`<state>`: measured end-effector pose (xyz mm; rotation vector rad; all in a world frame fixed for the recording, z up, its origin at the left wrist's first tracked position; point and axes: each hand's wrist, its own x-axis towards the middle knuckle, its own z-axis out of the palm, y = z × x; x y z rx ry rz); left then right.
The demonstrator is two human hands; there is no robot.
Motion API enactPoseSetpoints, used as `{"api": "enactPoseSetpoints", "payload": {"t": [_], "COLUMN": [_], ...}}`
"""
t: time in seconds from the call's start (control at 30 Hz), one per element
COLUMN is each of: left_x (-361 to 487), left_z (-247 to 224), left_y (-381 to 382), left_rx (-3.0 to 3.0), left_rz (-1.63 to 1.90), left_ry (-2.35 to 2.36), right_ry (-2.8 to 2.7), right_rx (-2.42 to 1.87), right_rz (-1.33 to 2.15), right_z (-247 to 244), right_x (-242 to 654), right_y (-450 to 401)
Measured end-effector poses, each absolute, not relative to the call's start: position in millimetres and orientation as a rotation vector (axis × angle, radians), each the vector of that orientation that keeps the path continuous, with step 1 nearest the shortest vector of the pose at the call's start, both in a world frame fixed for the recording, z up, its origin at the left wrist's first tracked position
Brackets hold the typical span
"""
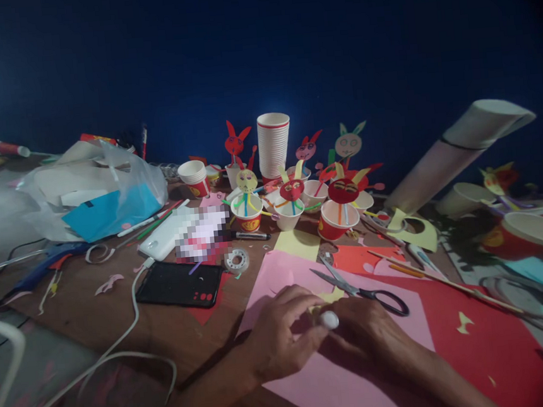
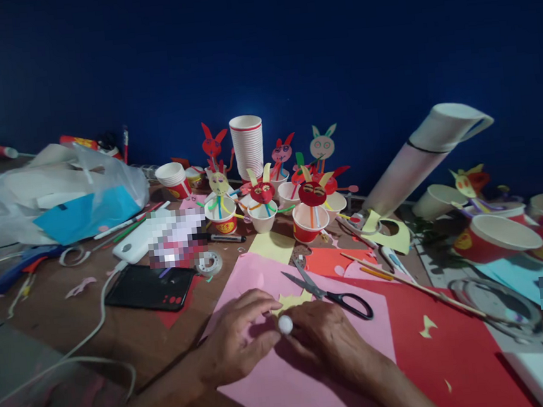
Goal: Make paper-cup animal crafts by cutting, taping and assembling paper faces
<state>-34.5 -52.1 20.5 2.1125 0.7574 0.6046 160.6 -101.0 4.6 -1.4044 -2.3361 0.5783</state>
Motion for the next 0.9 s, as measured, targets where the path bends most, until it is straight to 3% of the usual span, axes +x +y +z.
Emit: {"api": "enactPoseSetpoints", "payload": {"t": [0.17,0.33,0.57,0.9], "left_x": [-23.8,-20.4,-20.1,-20.9], "left_z": [15.7,13.3,12.7,12.0], "left_y": [-54.6,-53.4,-54.0,-60.2], "left_rx": [2.235,2.315,2.307,2.332], "left_rz": [0.691,0.664,0.684,0.663], "left_ry": [0.706,0.682,0.643,0.749], "right_ry": [-2.351,-2.191,-1.982,-1.73], "right_rx": [-1.419,-1.469,-1.901,-2.164], "right_rz": [0.527,0.695,0.377,0.192], "right_z": [-1.5,7.9,6.5,-6.5], "right_x": [159.7,179.7,251.6,301.1], "right_y": [-102.5,-96.7,-92.7,-102.3]}}
